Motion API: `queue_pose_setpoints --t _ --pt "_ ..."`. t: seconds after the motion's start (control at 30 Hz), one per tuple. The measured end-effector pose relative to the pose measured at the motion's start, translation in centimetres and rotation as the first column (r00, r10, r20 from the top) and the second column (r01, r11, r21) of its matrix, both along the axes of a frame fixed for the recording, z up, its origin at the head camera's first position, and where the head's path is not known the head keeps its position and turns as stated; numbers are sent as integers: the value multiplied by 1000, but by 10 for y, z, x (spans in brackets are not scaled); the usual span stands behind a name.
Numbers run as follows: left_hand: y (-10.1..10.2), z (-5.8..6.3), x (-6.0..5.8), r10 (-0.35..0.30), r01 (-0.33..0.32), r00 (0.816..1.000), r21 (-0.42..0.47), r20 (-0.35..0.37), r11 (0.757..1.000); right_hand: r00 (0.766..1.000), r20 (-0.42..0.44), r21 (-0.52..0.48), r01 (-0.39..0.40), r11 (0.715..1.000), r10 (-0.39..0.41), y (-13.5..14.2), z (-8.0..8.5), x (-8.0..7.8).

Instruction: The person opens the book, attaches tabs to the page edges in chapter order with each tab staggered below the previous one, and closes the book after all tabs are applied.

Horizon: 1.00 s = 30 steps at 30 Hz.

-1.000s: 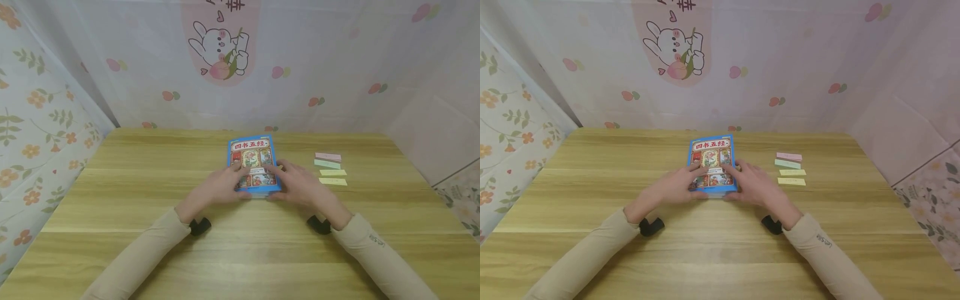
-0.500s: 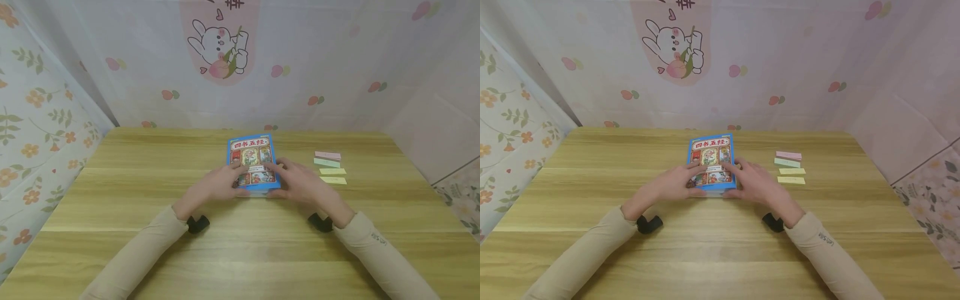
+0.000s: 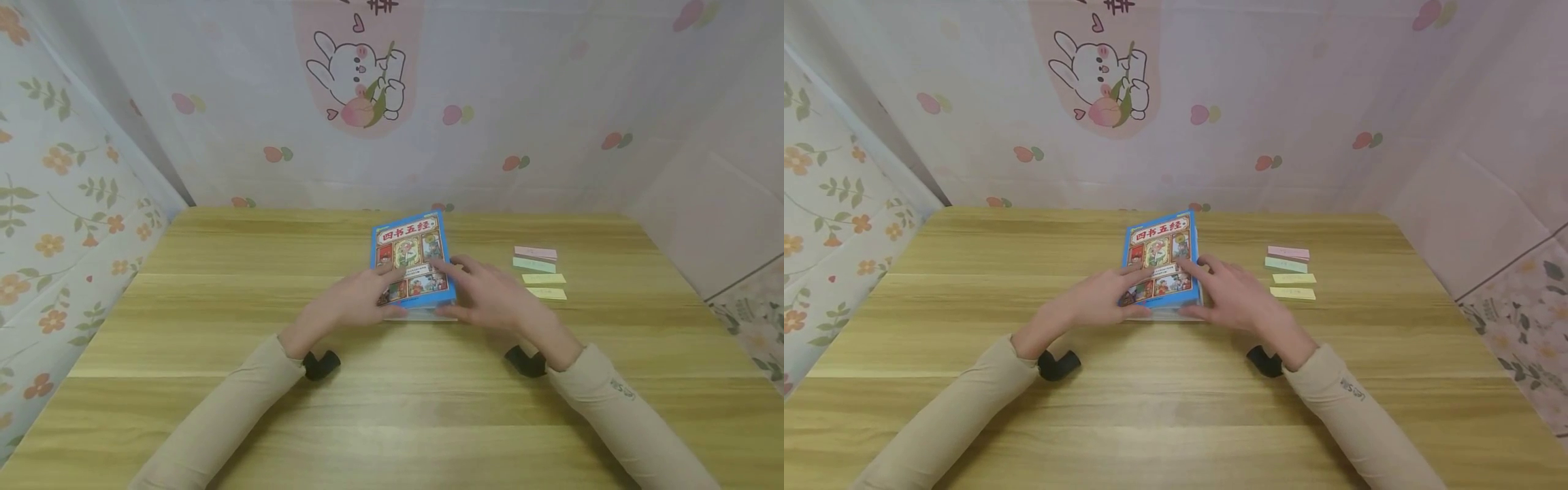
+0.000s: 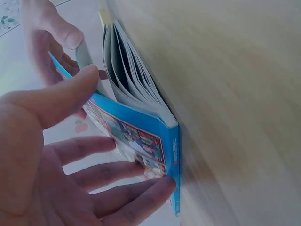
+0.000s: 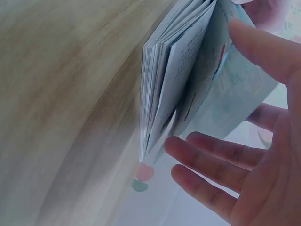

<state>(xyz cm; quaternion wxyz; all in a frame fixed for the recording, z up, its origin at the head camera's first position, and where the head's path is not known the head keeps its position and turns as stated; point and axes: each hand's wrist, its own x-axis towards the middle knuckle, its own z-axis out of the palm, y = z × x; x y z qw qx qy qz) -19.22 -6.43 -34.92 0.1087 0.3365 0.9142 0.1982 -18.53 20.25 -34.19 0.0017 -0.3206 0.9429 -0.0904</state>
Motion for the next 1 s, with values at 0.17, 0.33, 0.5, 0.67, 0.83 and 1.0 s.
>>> queue_pose_setpoints --t 0.17,0.33,0.5,0.67,0.83,1.0 --pt "-2 -1 -1 -45 46 998 1 -54 999 999 -31 -24 -15 1000 14 1 1 -1" --pt "-2 -1 -1 -62 62 993 -8 -99 998 1000 -18 -41 10 999 -10 2 3 1" --pt "-3 0 0 -69 66 992 -29 -103 997 1000 21 -86 22 996 -20 2 4 3" --pt "-3 1 1 -83 81 993 -17 -90 997 998 56 -138 31 990 -24 2 5 3" --pt "-3 0 2 -90 89 993 -24 -77 996 997 75 -203 14 979 1 1 6 2" --pt "-1 -1 2 -106 106 992 -3 -64 994 998 67 -277 4 961 16 1 7 1"
